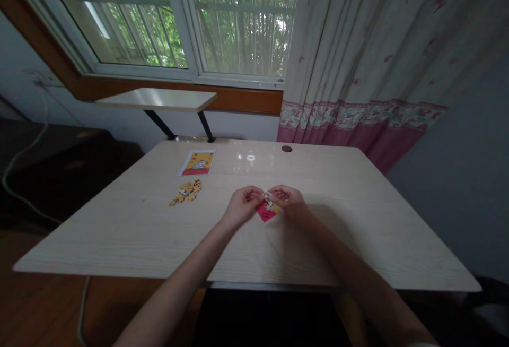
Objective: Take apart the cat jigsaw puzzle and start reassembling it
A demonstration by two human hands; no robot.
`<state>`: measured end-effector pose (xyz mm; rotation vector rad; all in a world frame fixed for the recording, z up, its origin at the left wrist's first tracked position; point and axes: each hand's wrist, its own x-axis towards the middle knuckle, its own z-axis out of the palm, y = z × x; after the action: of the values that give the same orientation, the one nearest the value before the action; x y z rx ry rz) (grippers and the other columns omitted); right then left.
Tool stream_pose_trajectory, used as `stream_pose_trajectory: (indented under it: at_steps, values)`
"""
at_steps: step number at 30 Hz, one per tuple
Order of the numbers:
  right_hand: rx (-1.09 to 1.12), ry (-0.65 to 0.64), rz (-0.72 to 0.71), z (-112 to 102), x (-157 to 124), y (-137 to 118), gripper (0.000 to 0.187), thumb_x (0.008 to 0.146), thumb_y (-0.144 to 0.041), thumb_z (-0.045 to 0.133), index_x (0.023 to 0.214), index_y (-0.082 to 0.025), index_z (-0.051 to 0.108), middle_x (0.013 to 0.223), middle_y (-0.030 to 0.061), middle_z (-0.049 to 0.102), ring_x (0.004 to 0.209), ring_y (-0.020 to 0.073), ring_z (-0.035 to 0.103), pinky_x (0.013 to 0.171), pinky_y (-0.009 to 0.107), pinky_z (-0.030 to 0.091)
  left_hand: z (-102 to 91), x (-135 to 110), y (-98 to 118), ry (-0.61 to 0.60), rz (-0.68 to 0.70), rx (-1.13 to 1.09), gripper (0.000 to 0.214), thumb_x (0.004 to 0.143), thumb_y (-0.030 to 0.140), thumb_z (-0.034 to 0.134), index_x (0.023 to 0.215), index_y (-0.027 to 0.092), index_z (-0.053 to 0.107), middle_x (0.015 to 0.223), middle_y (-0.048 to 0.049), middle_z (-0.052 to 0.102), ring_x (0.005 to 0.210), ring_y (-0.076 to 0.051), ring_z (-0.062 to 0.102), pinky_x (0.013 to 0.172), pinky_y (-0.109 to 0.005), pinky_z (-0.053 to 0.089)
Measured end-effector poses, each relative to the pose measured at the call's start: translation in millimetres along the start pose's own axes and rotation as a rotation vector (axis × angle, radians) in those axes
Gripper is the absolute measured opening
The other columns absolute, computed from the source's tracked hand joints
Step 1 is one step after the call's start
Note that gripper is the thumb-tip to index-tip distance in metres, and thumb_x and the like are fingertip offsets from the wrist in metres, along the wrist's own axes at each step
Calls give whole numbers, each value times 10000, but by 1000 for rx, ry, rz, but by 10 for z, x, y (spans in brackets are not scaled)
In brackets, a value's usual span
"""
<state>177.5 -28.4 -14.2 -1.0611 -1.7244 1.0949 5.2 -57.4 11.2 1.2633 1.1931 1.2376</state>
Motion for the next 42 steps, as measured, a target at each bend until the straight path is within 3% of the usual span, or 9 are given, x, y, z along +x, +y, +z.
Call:
stream_pose_trajectory:
  at_steps: [9, 15, 20, 24, 28, 31, 35, 38, 42]
  values:
    - [-538, -283, -356, -136, -53, 16, 128, 752, -277, 658, 832, -181, 687, 840, 60, 666, 799, 165, 595, 776, 273, 432, -1711, -41, 303, 667, -47, 912, 269, 741, 377, 561, 899, 186, 664, 741, 2, 680, 742, -201, 605, 624, -251, 394]
    - [-597, -298, -376, -134, -44, 4, 159, 823, -262, 570, 854, -165, 692, 821, 68, 668, 776, 157, 594, 749, 253, 433, -2218, -173, 165, 645, -331, 1164, 212, 770, 312, 542, 866, 168, 665, 712, 0, 669, 758, -210, 577, 617, -240, 370]
    - [-614, -226, -359, -145, -41, -5, 173, 838, -258, 544, 847, -164, 688, 809, 68, 671, 773, 159, 588, 757, 264, 428, -2143, -90, 102, 384, -315, 1207, 278, 802, 254, 495, 963, 124, 680, 852, -105, 687, 782, -242, 606, 652, -283, 413]
    - [-444, -127, -229, -117, -25, -30, 154, 818, -273, 559, 853, -188, 683, 807, 46, 685, 725, 145, 603, 693, 252, 439, -1865, -49, 175, 505, -150, 1257, 354, 831, 204, 421, 1109, 101, 615, 1035, -170, 631, 884, -250, 589, 761, -335, 429]
    - [-183, -28, -62, -57, -21, -79, 190, 774, -326, 588, 892, -200, 668, 742, 18, 682, 655, 131, 602, 588, 225, 424, -1216, -58, 310, 328, 82, 1027, 335, 820, 282, 453, 1044, 106, 631, 983, -128, 648, 854, -217, 588, 759, -313, 445]
    - [-78, 24, -43, 0, -24, -103, 195, 726, -336, 626, 847, -186, 654, 686, 11, 666, 600, 120, 576, 550, 218, 397, -628, -75, 354, -10, 89, 716, 324, 791, 378, 497, 968, 153, 650, 925, -70, 678, 765, -178, 596, 684, -281, 455]
    - [-2, 58, -54, 67, -32, -117, 178, 706, -342, 647, 782, -182, 628, 673, 6, 658, 593, 114, 576, 554, 216, 388, -105, -73, 302, -189, 59, 424, 286, 732, 352, 549, 873, 123, 647, 783, -69, 676, 693, -158, 596, 633, -256, 449]
    - [-19, 63, -62, 81, -38, -110, 176, 718, -343, 645, 796, -187, 624, 678, 2, 658, 611, 123, 586, 573, 225, 402, -35, -44, 265, -194, 61, 347, 229, 697, 328, 571, 771, 120, 632, 714, -61, 659, 649, -149, 586, 618, -252, 450]
    - [-267, 27, -175, 35, -3, -48, 195, 815, -319, 559, 941, -198, 646, 873, 36, 681, 806, 157, 596, 761, 285, 430, -410, 28, 318, -71, 85, 498, 238, 692, 349, 557, 753, 136, 645, 737, -62, 676, 684, -170, 603, 640, -260, 454]
